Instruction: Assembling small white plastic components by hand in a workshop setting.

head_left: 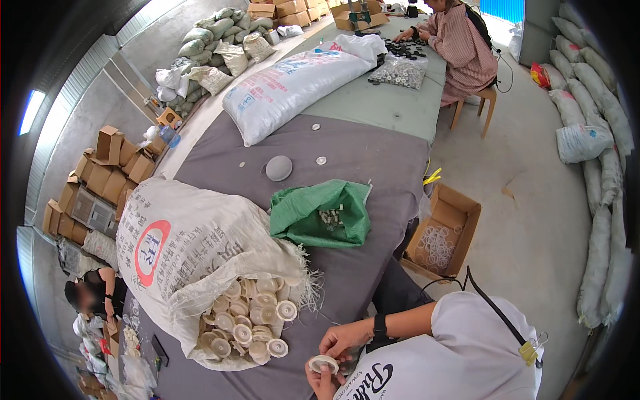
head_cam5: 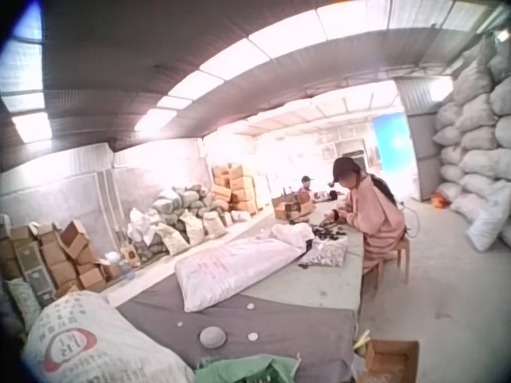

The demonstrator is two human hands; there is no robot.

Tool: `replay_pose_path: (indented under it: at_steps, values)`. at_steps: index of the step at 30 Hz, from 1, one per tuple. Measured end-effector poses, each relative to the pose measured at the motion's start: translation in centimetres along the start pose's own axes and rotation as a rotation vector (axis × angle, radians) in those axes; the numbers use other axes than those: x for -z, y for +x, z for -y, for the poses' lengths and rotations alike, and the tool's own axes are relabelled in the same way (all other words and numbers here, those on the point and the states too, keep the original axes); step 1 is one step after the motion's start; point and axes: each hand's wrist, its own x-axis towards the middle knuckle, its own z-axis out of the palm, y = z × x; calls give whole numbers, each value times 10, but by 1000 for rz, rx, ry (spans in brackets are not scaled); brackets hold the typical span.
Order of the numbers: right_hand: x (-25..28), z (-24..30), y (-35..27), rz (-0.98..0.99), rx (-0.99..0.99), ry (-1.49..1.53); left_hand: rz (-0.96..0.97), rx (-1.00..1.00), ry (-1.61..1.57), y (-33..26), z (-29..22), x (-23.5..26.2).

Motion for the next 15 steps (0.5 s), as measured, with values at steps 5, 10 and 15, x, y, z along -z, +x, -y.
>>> replay_pose_path:
  at_steps: [5, 10, 15]
  values:
    - [-2, 0, 2, -56, 30, -75, 4, 115, 2, 2, -8, 0]
    - [-1, 11, -3, -91, 26, -298, -45, 113, -33, 0, -2, 2]
    - [2, 13, -4, -112, 55, -322, -63, 97, -41, 1, -2, -7]
